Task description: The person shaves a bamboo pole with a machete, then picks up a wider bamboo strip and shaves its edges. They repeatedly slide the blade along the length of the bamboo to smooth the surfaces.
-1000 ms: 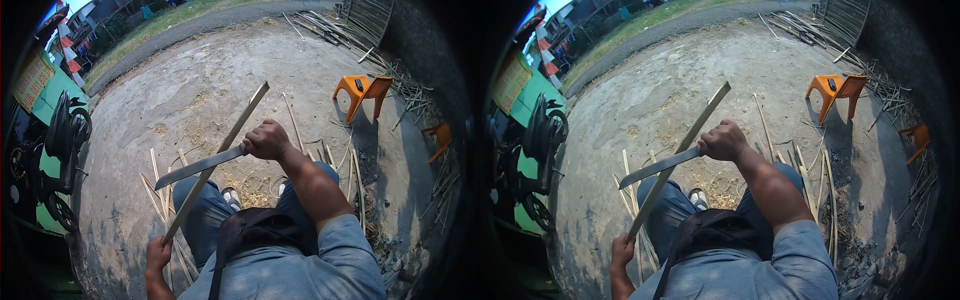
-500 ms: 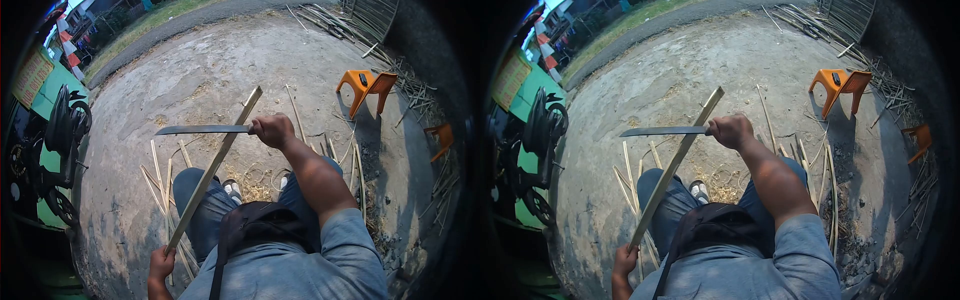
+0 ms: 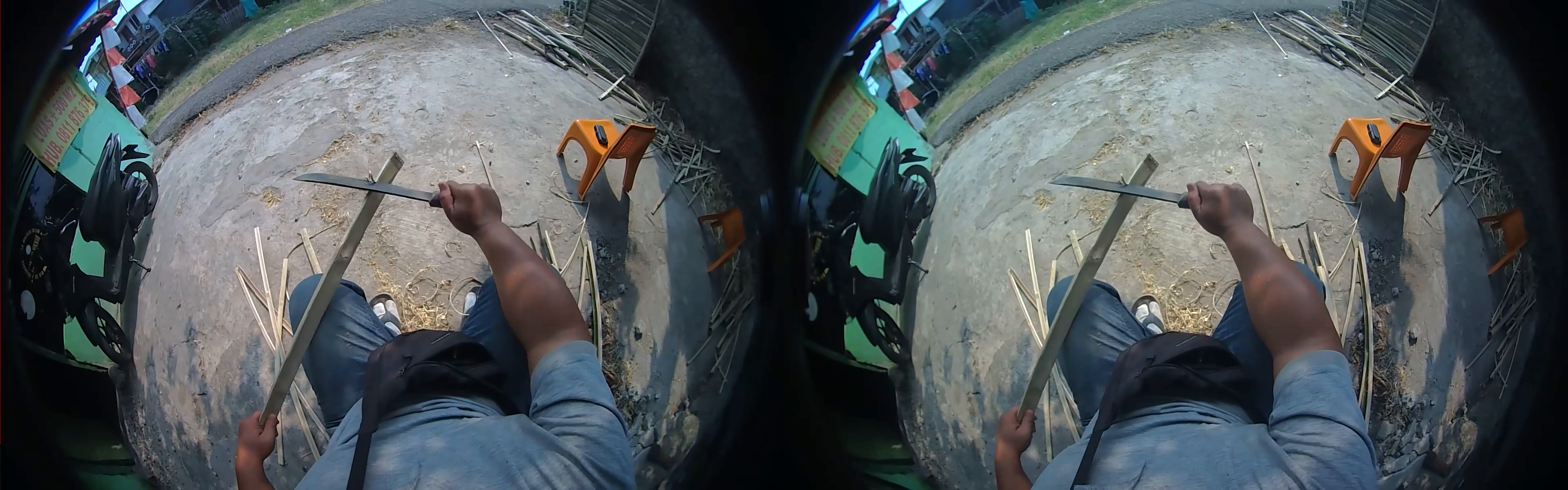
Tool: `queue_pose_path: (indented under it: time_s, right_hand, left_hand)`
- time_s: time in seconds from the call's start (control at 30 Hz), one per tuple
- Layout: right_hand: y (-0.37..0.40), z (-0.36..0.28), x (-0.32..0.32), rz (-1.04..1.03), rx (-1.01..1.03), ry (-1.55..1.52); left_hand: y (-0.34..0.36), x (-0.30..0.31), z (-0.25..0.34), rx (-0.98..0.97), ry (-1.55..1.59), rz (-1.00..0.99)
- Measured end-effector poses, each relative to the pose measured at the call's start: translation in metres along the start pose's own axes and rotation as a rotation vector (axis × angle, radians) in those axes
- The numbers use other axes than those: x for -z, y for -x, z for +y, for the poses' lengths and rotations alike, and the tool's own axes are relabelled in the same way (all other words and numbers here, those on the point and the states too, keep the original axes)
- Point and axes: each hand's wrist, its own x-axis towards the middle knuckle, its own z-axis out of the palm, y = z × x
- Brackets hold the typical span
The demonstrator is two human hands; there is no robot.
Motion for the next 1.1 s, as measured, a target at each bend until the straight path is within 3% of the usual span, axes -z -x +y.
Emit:
queue_pose_path:
  time_s: [0.13, 0.2, 0.27, 0.33, 0.4, 0.47, 0.53, 0.6, 0.73, 0.87, 0.93, 1.07, 1.1]
  right_hand:
    - [0.009, -0.024, 0.002, 0.051, 0.217, -0.101]
    - [0.014, -0.037, 0.0, 0.098, 0.455, -0.005]
    - [0.019, -0.057, 0.007, 0.053, 0.558, -0.003]
    - [0.016, -0.05, 0.003, 0.082, 0.541, -0.01]
    - [0.004, -0.016, -0.005, 0.148, 0.365, -0.034]
    - [-0.007, 0.007, 0.003, 0.035, -0.108, -0.05]
    - [-0.007, 0.013, 0.002, 0.026, -0.133, 0.082]
    - [-0.004, 0.003, 0.001, 0.014, -0.083, 0.173]
    - [0.005, -0.018, 0.018, 0.038, 0.005, -0.074]
    - [0.014, -0.038, -0.003, 0.061, 0.481, 0.03]
    - [0.02, -0.061, -0.002, 0.102, 0.579, 0.038]
    - [0.012, -0.052, 0.004, 0.095, 0.559, 0.05]
    - [0.005, -0.028, -0.004, 0.171, 0.494, 0.007]
  left_hand:
    - [-0.001, -0.006, 0.008, -0.049, -0.011, 0.005]
    - [-0.003, -0.004, 0.024, -0.079, -0.061, 0.015]
    - [-0.005, -0.002, 0.027, -0.092, -0.09, 0.036]
    - [-0.009, -0.002, 0.019, -0.089, -0.107, 0.044]
    - [-0.005, -0.006, 0.005, -0.079, -0.08, 0.036]
    - [-0.006, -0.004, 0.006, -0.098, -0.086, 0.045]
    - [-0.009, -0.003, 0.018, -0.133, -0.12, 0.068]
    - [-0.01, -0.004, 0.017, -0.096, -0.027, 0.018]
    - [-0.01, -0.012, 0.02, -0.113, 0.064, -0.013]
    - [-0.016, -0.014, 0.016, -0.11, 0.044, -0.003]
    - [-0.018, -0.006, 0.017, -0.101, -0.021, -0.013]
    - [-0.017, -0.006, 0.009, -0.159, -0.087, 0.047]
    - [-0.014, -0.006, 0.007, -0.176, -0.115, 0.077]
